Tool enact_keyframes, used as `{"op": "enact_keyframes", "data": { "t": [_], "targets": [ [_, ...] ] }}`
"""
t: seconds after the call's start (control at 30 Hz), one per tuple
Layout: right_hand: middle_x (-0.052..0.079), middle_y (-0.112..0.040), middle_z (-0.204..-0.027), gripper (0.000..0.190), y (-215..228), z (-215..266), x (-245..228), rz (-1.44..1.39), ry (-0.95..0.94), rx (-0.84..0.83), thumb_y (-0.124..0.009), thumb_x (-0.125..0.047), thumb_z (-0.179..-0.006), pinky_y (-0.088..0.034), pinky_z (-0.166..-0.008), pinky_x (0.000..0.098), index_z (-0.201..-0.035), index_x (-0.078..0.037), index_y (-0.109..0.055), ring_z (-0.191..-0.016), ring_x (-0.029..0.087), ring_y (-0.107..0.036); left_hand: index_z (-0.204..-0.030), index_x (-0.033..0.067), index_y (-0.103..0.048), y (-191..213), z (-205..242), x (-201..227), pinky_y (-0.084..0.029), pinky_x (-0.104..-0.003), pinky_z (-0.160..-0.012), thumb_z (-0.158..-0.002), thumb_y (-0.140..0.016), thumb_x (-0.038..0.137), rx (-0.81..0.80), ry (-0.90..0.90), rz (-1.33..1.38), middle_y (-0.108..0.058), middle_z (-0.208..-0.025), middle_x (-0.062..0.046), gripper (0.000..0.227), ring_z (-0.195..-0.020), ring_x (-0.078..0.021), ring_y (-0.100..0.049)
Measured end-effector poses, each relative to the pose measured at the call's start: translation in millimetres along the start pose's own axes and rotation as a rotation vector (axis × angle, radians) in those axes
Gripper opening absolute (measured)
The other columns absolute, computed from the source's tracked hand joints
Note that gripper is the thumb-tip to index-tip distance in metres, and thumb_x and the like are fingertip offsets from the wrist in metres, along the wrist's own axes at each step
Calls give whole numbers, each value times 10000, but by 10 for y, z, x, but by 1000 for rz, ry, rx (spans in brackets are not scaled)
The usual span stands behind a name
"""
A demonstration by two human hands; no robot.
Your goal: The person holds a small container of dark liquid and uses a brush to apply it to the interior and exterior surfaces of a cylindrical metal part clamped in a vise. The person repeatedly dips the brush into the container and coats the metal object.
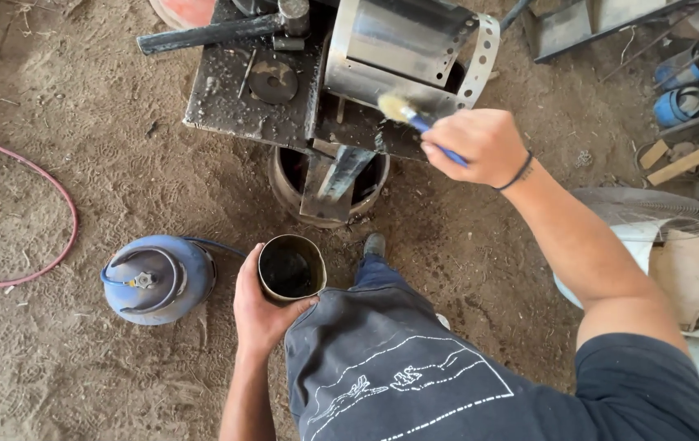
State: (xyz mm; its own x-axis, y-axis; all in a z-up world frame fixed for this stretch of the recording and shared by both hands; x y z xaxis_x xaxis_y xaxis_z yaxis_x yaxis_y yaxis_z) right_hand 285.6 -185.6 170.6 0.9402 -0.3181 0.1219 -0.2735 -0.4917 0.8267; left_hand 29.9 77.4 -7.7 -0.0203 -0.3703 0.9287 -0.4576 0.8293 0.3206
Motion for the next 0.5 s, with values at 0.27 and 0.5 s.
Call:
{"op": "enact_keyframes", "data": {
  "t": [0.27,0.5],
  "targets": [
    [-46,-586,-801,237,-342,-98,-199,130,112,-13,-512,-384,-1045,-518,-609,254,-936,-222,-648,-663,134,-611,-1487,-2,-477,-10,55,-22,-436,-526,-1141,-404,-1059,381,-28,16,-12,-580,-1430,-222,1287,-1328,-400,-568],
    [-57,-571,-790,234,-567,-406,-279,166,211,-6,-483,-364,-1045,-498,-611,233,-927,-226,-630,-660,115,-597,-1484,1,-478,42,99,-50,-439,-528,-1139,-408,-1056,399,0,33,0,-582,-1430,-215,1284,-1325,-396,-571]
  ]
}}
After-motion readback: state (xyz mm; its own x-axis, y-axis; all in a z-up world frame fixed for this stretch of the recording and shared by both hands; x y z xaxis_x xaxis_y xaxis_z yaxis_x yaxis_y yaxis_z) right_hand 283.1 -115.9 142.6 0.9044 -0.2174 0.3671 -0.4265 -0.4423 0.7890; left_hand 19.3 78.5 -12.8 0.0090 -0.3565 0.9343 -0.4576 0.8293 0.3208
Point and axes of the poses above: each hand's wrist, its own z-axis away from the middle knuckle, its own y-axis out of the back of the hand, x = y × z, the point moved 8 cm from there along -z, towards the middle knuckle
